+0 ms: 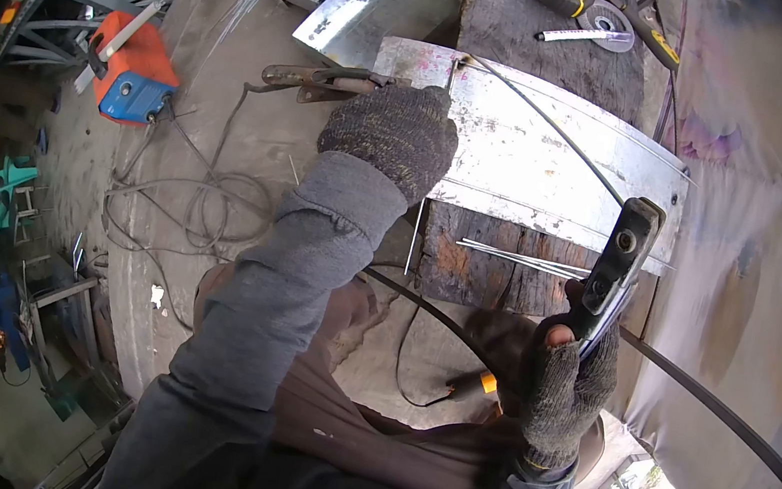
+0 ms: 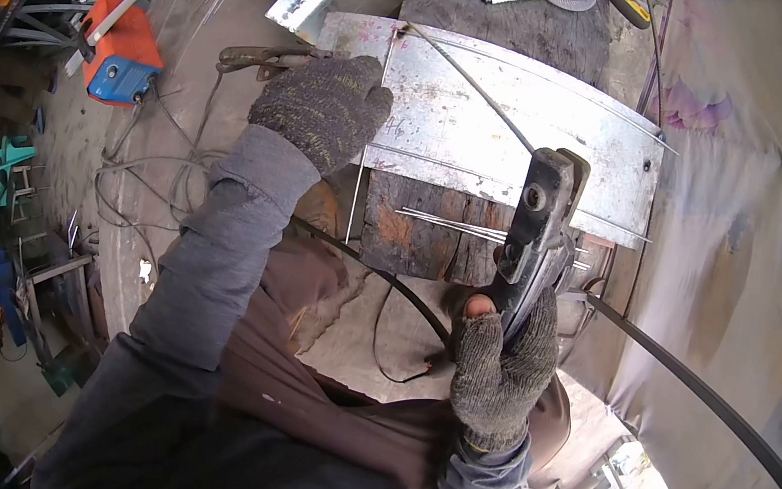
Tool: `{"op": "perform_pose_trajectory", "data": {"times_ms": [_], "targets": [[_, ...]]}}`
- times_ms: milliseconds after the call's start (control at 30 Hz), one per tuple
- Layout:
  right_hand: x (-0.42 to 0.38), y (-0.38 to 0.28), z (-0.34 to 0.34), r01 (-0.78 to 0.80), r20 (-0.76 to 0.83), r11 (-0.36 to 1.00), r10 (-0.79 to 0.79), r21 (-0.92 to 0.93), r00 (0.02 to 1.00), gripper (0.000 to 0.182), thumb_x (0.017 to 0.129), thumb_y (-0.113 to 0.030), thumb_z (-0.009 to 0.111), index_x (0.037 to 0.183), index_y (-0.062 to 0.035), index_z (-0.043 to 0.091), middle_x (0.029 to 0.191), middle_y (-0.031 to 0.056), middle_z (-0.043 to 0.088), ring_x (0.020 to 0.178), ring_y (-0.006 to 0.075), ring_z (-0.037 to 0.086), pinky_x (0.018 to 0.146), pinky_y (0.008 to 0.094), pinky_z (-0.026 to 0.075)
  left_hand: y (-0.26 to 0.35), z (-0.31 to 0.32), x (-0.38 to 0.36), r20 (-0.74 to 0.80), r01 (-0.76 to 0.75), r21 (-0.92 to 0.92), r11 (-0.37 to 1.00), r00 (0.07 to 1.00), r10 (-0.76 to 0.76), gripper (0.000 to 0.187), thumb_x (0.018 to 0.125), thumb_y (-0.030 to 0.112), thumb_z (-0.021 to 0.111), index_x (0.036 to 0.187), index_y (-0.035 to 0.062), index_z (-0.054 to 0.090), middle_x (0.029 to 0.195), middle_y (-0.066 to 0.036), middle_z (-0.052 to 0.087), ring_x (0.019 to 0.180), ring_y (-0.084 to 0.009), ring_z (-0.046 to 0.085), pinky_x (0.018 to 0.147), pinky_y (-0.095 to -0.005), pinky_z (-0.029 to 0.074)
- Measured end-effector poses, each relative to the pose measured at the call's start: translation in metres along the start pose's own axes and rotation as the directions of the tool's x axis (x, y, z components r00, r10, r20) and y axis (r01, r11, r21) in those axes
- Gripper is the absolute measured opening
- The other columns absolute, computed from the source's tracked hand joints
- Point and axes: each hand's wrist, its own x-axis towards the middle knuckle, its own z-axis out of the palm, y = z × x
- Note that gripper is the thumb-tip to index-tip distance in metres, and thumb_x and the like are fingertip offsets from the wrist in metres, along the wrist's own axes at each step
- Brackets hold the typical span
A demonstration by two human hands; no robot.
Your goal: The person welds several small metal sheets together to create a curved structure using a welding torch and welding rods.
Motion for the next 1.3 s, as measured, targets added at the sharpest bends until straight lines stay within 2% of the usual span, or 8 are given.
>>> {"op": "perform_pose_trajectory", "data": {"times_ms": [133, 333, 400, 500, 667, 1033, 1133, 1300], "targets": [[-0.001, -0.011, -0.002, -0.118, 0.042, 0.991, 0.116, 0.054, 0.992, 0.037, 0.095, -0.021, 0.064, 0.123, 0.0029, 0.058, 0.097, 0.0084, 0.066, 0.081, 0.0143, 0.061, 0.072, 0.0283, 0.049, 0.004, -0.003, -0.003, -0.011, -0.010, 0.057, 0.998, 1.000, 0.011, 0.034, 0.097, 0.037, 0.048, 0.109, 0.0074, 0.060, 0.103, -0.017, 0.066, 0.101, -0.0357, 0.064, 0.087, -0.0495, 0.052], [-0.001, 0.004, 0.000, 0.105, -0.007, 0.994, -0.105, -0.015, 0.994, 0.038, 0.095, -0.021, 0.064, 0.124, 0.0037, 0.057, 0.095, 0.0072, 0.066, 0.075, 0.0109, 0.059, 0.067, 0.0260, 0.048, 0.004, -0.003, -0.001, 0.010, 0.008, 0.021, 1.000, 1.000, -0.008, 0.035, 0.096, 0.038, 0.049, 0.109, 0.0078, 0.061, 0.106, -0.018, 0.067, 0.103, -0.0360, 0.064, 0.088, -0.0499, 0.052], [-0.006, -0.001, 0.000, -0.044, -0.014, 0.995, 0.045, 0.087, 0.999, 0.057, 0.095, -0.040, 0.063, 0.130, 0.0044, 0.055, 0.105, 0.0068, 0.065, 0.084, 0.0111, 0.057, 0.074, 0.0264, 0.046, 0.007, -0.007, -0.003, 0.010, 0.017, 0.022, 1.000, 1.000, -0.017, 0.034, 0.096, 0.037, 0.048, 0.109, 0.0081, 0.061, 0.106, -0.018, 0.067, 0.102, -0.0364, 0.065, 0.088, -0.0506, 0.052], [-0.003, 0.002, 0.002, -0.006, -0.029, 0.994, 0.010, 0.112, 1.000, 0.058, 0.096, -0.039, 0.063, 0.132, 0.0047, 0.053, 0.112, 0.0094, 0.065, 0.088, 0.0116, 0.059, 0.076, 0.0258, 0.048, 0.006, -0.010, -0.004, 0.003, 0.002, 0.031, 1.000, 1.000, -0.002, 0.032, 0.096, 0.035, 0.049, 0.109, 0.0085, 0.061, 0.104, -0.018, 0.068, 0.096, -0.0360, 0.068, 0.083, -0.0514, 0.054], [-0.004, -0.008, 0.013, -0.044, -0.135, 0.995, 0.056, 0.092, 0.989, 0.059, 0.097, -0.046, 0.060, 0.128, 0.0045, 0.056, 0.073, -0.0022, 0.055, 0.058, 0.0066, 0.048, 0.054, 0.0234, 0.034, 0.009, -0.018, -0.004, 0.070, 0.002, -0.042, 0.999, 0.998, 0.001, 0.029, 0.096, 0.030, 0.051, 0.110, 0.0071, 0.063, 0.105, -0.019, 0.068, 0.097, -0.0341, 0.069, 0.083, -0.0483, 0.056], [0.002, 0.009, 0.022, 0.118, -0.239, 0.975, -0.161, -0.188, 0.958, 0.071, 0.096, -0.059, 0.052, 0.125, 0.0055, 0.058, 0.074, 0.0013, 0.054, 0.059, 0.0085, 0.048, 0.055, 0.0247, 0.036, 0.008, -0.019, -0.004, 0.095, -0.009, -0.133, 0.991, 0.995, 0.022, 0.026, 0.093, 0.023, 0.056, 0.107, 0.0044, 0.067, 0.101, -0.020, 0.070, 0.094, -0.0329, 0.071, 0.079, -0.0483, 0.058], [-0.001, -0.004, 0.022, -0.018, -0.212, 1.000, 0.014, -0.016, 0.977, 0.068, 0.097, -0.057, 0.052, 0.124, 0.0056, 0.059, 0.075, 0.0012, 0.055, 0.060, 0.0087, 0.049, 0.057, 0.0249, 0.037, 0.008, -0.020, -0.003, 0.103, 0.000, -0.141, 0.990, 0.995, 0.015, 0.026, 0.093, 0.024, 0.057, 0.107, 0.0044, 0.066, 0.100, -0.020, 0.070, 0.095, -0.0329, 0.071, 0.080, -0.0479, 0.057], [-0.001, 0.002, 0.015, 0.006, -0.156, 1.000, -0.005, 0.006, 0.988, 0.062, 0.097, -0.050, 0.057, 0.127, 0.0050, 0.057, 0.076, 0.0010, 0.057, 0.061, 0.0082, 0.050, 0.058, 0.0240, 0.038, 0.006, -0.012, 0.000, 0.094, -0.020, -0.112, 0.994, 0.995, 0.031, 0.027, 0.092, 0.026, 0.057, 0.108, 0.0058, 0.066, 0.100, -0.020, 0.070, 0.095, -0.0331, 0.070, 0.081, -0.0480, 0.057]]}}
